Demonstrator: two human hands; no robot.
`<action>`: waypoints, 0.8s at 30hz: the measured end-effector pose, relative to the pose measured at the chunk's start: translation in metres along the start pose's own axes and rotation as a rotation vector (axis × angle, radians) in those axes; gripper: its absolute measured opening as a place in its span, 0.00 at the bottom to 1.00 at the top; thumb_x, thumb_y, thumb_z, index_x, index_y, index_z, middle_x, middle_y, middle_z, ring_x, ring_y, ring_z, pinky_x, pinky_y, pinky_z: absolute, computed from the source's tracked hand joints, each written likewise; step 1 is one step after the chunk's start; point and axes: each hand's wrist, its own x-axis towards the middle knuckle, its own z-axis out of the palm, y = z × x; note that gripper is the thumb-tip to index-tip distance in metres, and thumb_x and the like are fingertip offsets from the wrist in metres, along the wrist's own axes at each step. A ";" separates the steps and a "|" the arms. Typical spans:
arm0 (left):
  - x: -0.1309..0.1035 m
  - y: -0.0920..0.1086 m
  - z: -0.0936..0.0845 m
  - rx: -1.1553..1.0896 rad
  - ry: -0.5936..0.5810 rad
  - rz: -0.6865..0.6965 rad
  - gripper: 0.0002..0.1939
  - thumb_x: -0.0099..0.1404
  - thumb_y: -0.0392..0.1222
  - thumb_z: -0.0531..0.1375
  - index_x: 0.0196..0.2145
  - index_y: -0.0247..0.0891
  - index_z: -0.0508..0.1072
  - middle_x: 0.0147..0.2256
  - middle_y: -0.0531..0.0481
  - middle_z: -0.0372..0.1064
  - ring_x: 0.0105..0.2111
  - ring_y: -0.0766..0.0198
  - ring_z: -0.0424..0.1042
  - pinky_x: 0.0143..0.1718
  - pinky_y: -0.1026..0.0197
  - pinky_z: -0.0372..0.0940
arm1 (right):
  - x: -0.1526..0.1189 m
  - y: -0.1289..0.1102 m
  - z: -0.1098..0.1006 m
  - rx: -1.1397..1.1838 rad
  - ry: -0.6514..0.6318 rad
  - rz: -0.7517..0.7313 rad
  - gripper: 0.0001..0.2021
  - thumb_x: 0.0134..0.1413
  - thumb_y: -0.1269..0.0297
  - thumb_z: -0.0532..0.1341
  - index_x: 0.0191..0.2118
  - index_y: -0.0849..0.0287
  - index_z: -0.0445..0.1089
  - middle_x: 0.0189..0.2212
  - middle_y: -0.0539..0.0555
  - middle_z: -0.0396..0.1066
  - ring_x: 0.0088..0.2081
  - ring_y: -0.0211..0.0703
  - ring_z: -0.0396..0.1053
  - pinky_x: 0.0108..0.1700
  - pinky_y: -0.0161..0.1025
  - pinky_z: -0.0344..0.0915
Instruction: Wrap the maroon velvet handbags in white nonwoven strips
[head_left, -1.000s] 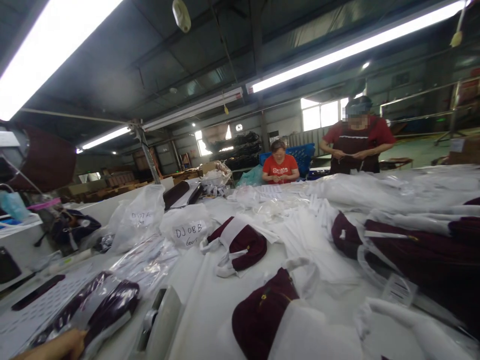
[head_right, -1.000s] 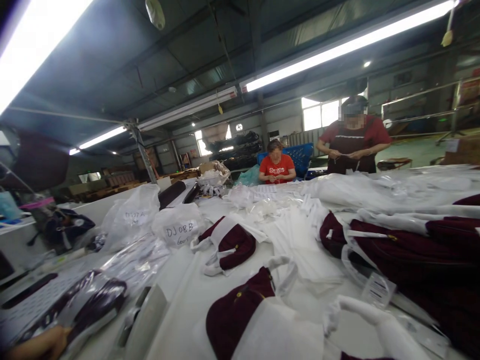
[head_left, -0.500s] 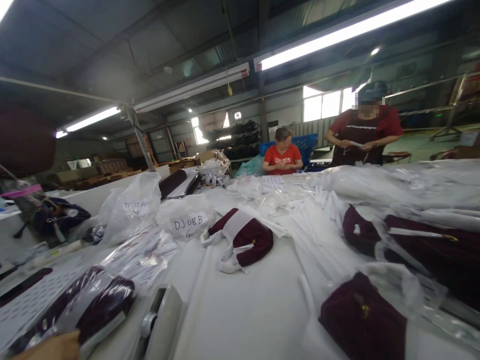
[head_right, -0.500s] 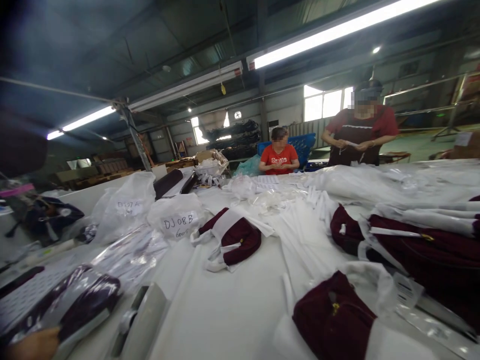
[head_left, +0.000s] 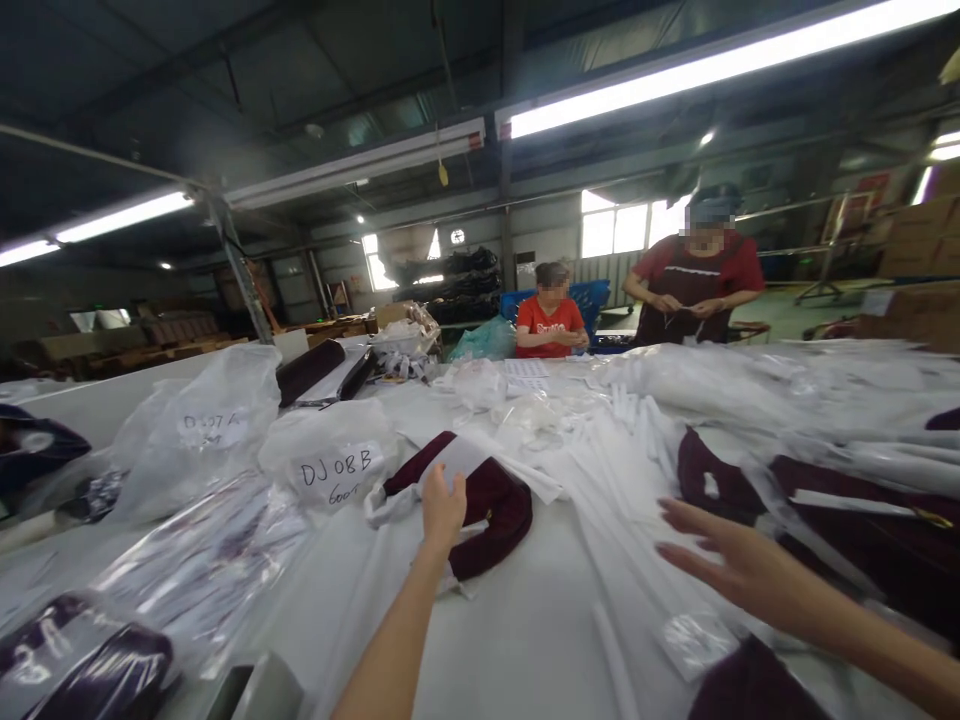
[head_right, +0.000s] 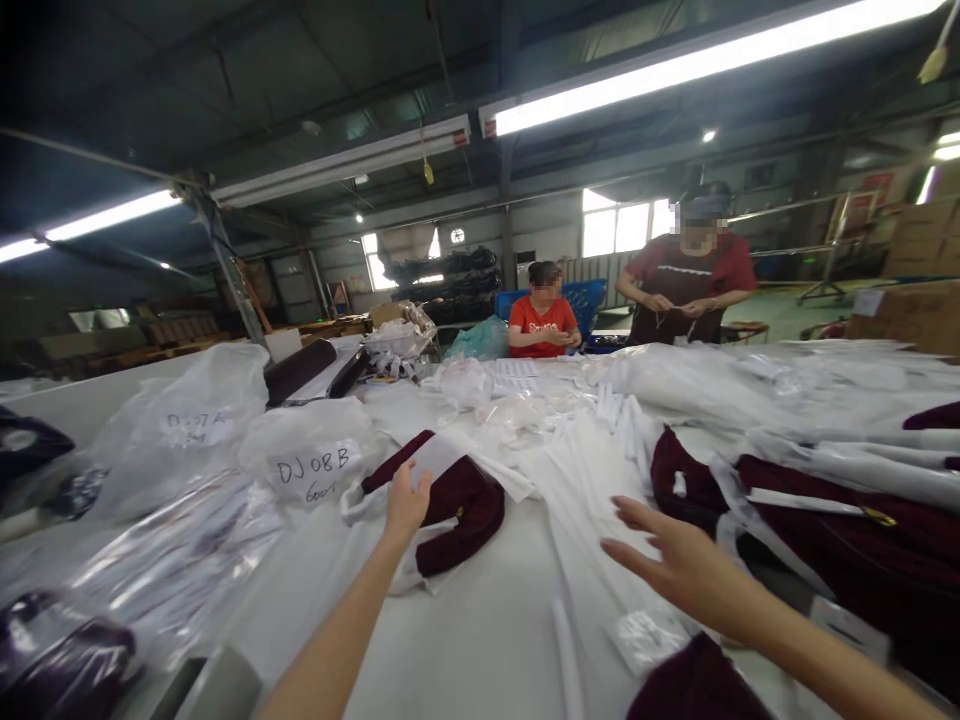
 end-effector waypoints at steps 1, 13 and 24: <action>0.016 -0.004 0.004 0.047 0.031 0.003 0.28 0.71 0.47 0.45 0.63 0.29 0.54 0.65 0.33 0.52 0.67 0.51 0.49 0.67 0.50 0.46 | 0.025 -0.011 0.011 0.010 -0.082 -0.020 0.32 0.57 0.47 0.61 0.61 0.62 0.65 0.57 0.66 0.67 0.56 0.50 0.68 0.55 0.40 0.67; 0.103 -0.035 0.116 0.423 -0.147 -0.030 0.45 0.66 0.67 0.42 0.68 0.30 0.47 0.68 0.30 0.42 0.67 0.32 0.42 0.62 0.29 0.43 | 0.183 -0.072 0.193 -0.086 -0.365 -0.075 0.34 0.52 0.46 0.62 0.56 0.71 0.68 0.50 0.71 0.72 0.51 0.60 0.71 0.51 0.45 0.65; 0.063 -0.057 0.069 0.403 -0.405 0.160 0.41 0.66 0.62 0.45 0.69 0.35 0.46 0.69 0.42 0.44 0.69 0.46 0.43 0.68 0.41 0.38 | 0.098 -0.119 0.198 -0.070 -0.369 0.007 0.20 0.54 0.57 0.58 0.47 0.66 0.68 0.44 0.67 0.75 0.47 0.59 0.73 0.45 0.44 0.65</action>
